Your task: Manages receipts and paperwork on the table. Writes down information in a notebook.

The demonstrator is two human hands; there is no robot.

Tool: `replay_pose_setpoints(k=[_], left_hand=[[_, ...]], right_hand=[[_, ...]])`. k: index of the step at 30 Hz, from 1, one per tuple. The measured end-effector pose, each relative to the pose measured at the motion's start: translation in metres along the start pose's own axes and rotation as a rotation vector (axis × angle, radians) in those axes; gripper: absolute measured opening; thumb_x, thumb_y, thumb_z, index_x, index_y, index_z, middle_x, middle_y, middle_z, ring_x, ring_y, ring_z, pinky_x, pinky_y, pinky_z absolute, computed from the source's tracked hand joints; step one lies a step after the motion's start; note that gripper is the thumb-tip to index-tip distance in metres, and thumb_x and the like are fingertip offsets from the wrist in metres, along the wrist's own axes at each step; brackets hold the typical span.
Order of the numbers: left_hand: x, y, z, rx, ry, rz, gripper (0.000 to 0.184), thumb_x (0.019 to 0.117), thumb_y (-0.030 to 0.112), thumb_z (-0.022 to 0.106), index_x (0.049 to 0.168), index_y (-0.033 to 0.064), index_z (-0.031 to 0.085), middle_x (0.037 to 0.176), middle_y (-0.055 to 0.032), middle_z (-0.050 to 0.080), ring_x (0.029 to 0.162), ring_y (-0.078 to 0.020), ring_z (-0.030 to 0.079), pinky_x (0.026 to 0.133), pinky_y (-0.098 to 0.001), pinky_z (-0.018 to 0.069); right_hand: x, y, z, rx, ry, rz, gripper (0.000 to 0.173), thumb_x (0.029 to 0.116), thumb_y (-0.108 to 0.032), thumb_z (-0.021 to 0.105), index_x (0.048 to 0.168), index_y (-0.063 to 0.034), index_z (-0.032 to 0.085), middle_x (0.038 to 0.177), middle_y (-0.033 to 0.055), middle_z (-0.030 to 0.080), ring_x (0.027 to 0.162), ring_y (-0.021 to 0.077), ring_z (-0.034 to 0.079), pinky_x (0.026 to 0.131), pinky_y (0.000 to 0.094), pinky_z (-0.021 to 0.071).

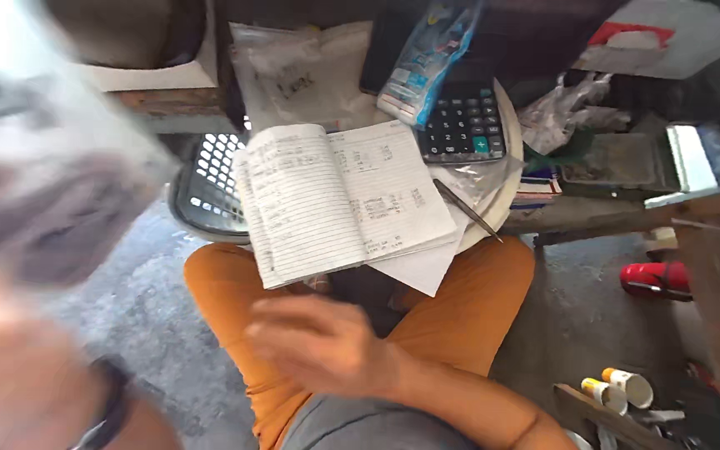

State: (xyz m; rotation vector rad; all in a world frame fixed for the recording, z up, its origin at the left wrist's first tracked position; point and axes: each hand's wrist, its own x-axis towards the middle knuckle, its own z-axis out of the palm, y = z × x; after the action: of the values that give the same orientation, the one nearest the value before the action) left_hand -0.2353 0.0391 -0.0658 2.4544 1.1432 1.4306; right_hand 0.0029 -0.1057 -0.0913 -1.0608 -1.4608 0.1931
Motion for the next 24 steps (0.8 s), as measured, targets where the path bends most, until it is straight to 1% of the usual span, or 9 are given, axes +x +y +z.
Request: replay_pose_setpoints(k=[3, 5, 8, 11, 13, 15, 17, 20, 24], left_hand=[[0.050, 0.143, 0.093, 0.010, -0.067, 0.005, 0.021, 0.1018, 0.015, 0.062, 0.108, -0.0044, 0.064, 0.091, -0.0167, 0.066, 0.081, -0.0200, 0.065, 0.074, -0.0362, 0.0520], [0.047, 0.183, 0.145, -0.021, -0.283, 0.124, 0.014, 0.0889, 0.003, 0.067, 0.100, -0.0043, 0.071, 0.084, -0.0204, 0.070, 0.075, -0.0344, 0.070, 0.064, -0.0486, 0.0552], [0.013, 0.213, 0.206, -0.127, -0.572, 0.100, 0.018, 0.0888, 0.004, 0.070, 0.105, -0.0017, 0.074, 0.112, -0.0240, 0.070, 0.116, -0.0469, 0.061, 0.097, -0.0677, 0.0460], [-0.006, 0.232, 0.229, -0.145, -0.723, -0.001, 0.057, 0.1025, 0.011, 0.055, 0.155, -0.0057, 0.037, 0.164, -0.0288, 0.024, 0.153, -0.0504, 0.013, 0.112, -0.0812, 0.0107], [0.001, 0.234, 0.225, -0.233, -0.755, -0.054, 0.077, 0.1012, 0.014, 0.058, 0.162, -0.0040, 0.015, 0.170, -0.0238, 0.001, 0.156, -0.0447, -0.002, 0.112, -0.0812, 0.0058], [0.014, 0.230, 0.210, -0.393, -0.808, -0.093, 0.096, 0.0883, 0.008, 0.072, 0.161, -0.0063, 0.011, 0.170, -0.0240, -0.005, 0.156, -0.0441, -0.006, 0.114, -0.0804, 0.0055], [0.025, 0.218, 0.189, -0.542, -0.825, -0.113, 0.093, 0.0813, 0.001, 0.072, 0.159, -0.0063, 0.022, 0.170, -0.0236, -0.004, 0.157, -0.0406, 0.000, 0.121, -0.0694, 0.0118], [0.033, 0.178, 0.149, -0.579, -0.610, -0.111, 0.056, 0.0937, 0.007, 0.064, 0.148, 0.0000, 0.051, 0.166, -0.0181, 0.027, 0.146, -0.0248, 0.041, 0.114, -0.0361, 0.0429], [0.008, 0.122, 0.143, -0.324, -0.551, -0.153, 0.046, 0.0915, 0.034, 0.075, 0.130, 0.0104, 0.069, 0.162, -0.0191, 0.034, 0.146, -0.0371, 0.037, 0.115, -0.0587, 0.0313]], right_hand=[[0.008, 0.009, -0.061, 0.045, 0.240, 0.241, 0.036, 0.0998, -0.032, 0.068, 0.130, -0.0124, 0.064, 0.128, 0.0016, 0.067, 0.115, 0.0120, 0.067, 0.093, 0.0295, 0.0609], [0.014, 0.026, -0.098, 0.161, 0.239, 0.549, 0.076, 0.0973, -0.051, 0.065, 0.154, -0.0111, 0.035, 0.140, -0.0016, 0.059, 0.121, 0.0133, 0.065, 0.094, 0.0352, 0.0615], [0.014, 0.050, -0.125, 0.279, 0.233, 0.887, 0.113, 0.0825, -0.076, 0.064, 0.161, -0.0136, 0.013, 0.134, -0.0044, 0.058, 0.114, 0.0053, 0.063, 0.093, 0.0287, 0.0585], [0.007, 0.061, -0.141, 0.255, 0.227, 0.931, 0.104, 0.0875, -0.053, 0.074, 0.161, -0.0103, 0.013, 0.137, 0.0006, 0.056, 0.116, 0.0055, 0.061, 0.095, 0.0286, 0.0557], [0.011, 0.065, -0.146, 0.230, 0.199, 0.918, 0.090, 0.0911, -0.031, 0.075, 0.159, -0.0099, 0.019, 0.131, 0.0016, 0.061, 0.110, 0.0067, 0.065, 0.093, 0.0299, 0.0579], [0.024, 0.070, -0.148, 0.205, 0.184, 0.901, 0.082, 0.0919, -0.020, 0.071, 0.158, -0.0048, 0.025, 0.125, 0.0032, 0.065, 0.104, 0.0067, 0.068, 0.091, 0.0287, 0.0592], [0.040, 0.075, -0.150, 0.156, 0.195, 0.864, 0.063, 0.0954, -0.015, 0.067, 0.149, 0.0004, 0.040, 0.114, 0.0011, 0.069, 0.095, 0.0045, 0.069, 0.083, 0.0253, 0.0609], [0.046, 0.087, -0.152, 0.026, 0.261, 0.848, 0.050, 0.0930, -0.003, 0.068, 0.140, 0.0020, 0.052, 0.099, -0.0008, 0.068, 0.074, 0.0004, 0.064, 0.067, 0.0194, 0.0573], [0.023, 0.084, -0.138, 0.116, 0.469, 0.893, 0.046, 0.0964, 0.001, 0.062, 0.141, -0.0001, 0.050, 0.109, -0.0006, 0.067, 0.084, 0.0028, 0.068, 0.075, 0.0218, 0.0600]])
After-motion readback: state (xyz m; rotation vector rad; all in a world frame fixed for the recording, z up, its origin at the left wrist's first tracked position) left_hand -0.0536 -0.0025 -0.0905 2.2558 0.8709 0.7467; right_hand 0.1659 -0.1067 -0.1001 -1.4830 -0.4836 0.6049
